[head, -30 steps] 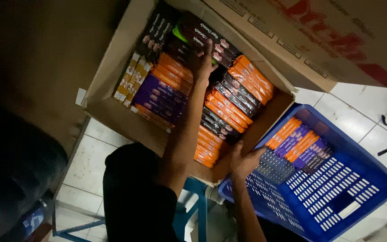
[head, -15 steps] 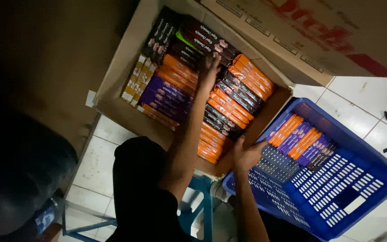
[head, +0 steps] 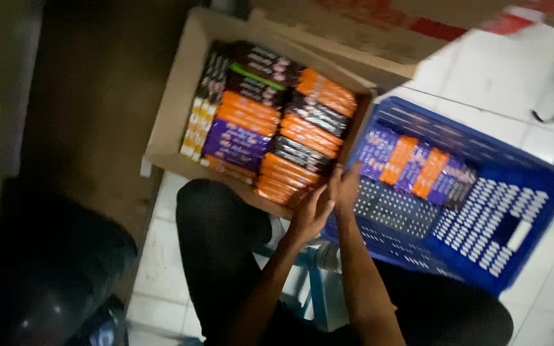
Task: The person transfers individually wrapped snack bars from a cardboard box into a blue plastic basket. They pick up bars one by one or in small groups and place them into the basket, arranging them in rows.
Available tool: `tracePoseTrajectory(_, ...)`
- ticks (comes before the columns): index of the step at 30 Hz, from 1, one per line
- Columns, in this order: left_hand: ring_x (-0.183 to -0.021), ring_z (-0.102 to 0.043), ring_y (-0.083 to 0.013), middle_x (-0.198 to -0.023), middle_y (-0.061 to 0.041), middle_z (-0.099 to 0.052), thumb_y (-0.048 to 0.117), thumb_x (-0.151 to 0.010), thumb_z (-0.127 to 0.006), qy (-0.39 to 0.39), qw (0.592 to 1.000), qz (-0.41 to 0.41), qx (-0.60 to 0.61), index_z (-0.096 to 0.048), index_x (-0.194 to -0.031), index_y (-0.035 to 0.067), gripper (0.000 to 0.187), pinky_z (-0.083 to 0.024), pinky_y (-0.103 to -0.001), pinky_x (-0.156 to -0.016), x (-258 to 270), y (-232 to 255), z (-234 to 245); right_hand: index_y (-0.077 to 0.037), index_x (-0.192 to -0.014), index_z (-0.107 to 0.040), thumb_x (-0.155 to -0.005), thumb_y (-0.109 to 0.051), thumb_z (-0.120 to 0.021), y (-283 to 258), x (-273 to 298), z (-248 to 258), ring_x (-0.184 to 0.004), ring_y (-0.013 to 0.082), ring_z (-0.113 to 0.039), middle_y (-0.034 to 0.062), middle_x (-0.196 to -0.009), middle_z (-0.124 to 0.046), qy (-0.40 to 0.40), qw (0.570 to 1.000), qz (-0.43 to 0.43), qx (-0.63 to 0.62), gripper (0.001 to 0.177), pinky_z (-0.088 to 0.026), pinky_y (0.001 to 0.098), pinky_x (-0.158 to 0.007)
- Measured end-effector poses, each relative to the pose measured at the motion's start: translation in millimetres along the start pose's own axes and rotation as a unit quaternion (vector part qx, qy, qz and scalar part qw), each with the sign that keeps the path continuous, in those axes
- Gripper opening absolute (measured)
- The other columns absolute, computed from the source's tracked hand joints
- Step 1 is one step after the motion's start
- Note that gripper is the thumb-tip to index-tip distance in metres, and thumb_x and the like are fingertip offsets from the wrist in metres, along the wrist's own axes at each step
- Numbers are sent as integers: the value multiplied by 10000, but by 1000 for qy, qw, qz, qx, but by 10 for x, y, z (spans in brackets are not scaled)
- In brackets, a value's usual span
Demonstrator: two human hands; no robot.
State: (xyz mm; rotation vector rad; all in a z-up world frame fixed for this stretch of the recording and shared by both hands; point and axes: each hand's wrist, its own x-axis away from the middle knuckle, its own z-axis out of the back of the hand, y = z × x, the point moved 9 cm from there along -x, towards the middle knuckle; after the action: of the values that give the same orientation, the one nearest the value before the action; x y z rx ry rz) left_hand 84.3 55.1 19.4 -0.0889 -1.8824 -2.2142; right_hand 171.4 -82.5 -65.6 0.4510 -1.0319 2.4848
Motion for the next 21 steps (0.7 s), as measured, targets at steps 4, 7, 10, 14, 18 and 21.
tracePoseTrajectory(4,-1239,-591,-480,-1286,-339,-630,328,-1070,-542,-40,998,9,-45,-606,-1334,-54,469,-421,-556,-1112,197,7,-206,-189,-1537,-446,-948,-669,-579,567,228,11,-1401,410,-499,196,-1471,-575,-131,986,-97,-39,771,-349,550,-1214)
tracePoseTrajectory(7,-1154,-625,-466,-1214,-309,-663,274,-1073,-544,-10,994,4,-113,-623,-1280,-26,373,-462,-545,-1050,115,-476,-354,-87,-1341,-688,-991,-569,-512,1022,505,-85,-1287,475,-579,257,-1319,-669,-211,966,-75,-129,622,-430,582,-1110)
tracePoseTrajectory(10,-1019,-690,-388,-1052,-162,-713,318,-971,-666,22,971,37,-236,-652,-1136,78,292,-541,-472,-896,14,-620,-396,-29,-816,-751,-862,-344,-500,1121,962,109,-784,408,-660,171,-701,-669,-258,964,10,-70,406,-504,505,-741)
tracePoseTrajectory(14,-1144,-601,-479,-1194,-260,-600,150,-836,-760,54,965,15,-255,-491,-1333,8,583,-473,-536,-1009,-254,-231,-519,-40,-981,-749,-959,-209,-593,966,1098,655,-863,473,-685,225,-803,-715,-182,977,26,-111,231,-520,542,-754)
tracePoseTrajectory(18,-1165,-599,-495,-1265,-321,-596,56,-833,-768,47,933,-16,-356,-382,-1481,-52,762,-458,-559,-1039,-345,-244,-595,-19,-873,-733,-901,-202,-623,1075,984,975,-907,537,-672,247,-805,-715,-168,984,-7,-67,215,-434,600,-748)
tracePoseTrajectory(21,-1085,-593,-481,-1200,-308,-594,15,-931,-624,70,910,-59,-404,-391,-1473,-89,599,-486,-545,-956,-324,-30,-623,-119,-952,-787,-889,-294,-582,1634,747,822,-959,479,-702,207,-871,-749,-167,976,-31,-135,276,-521,533,-817)
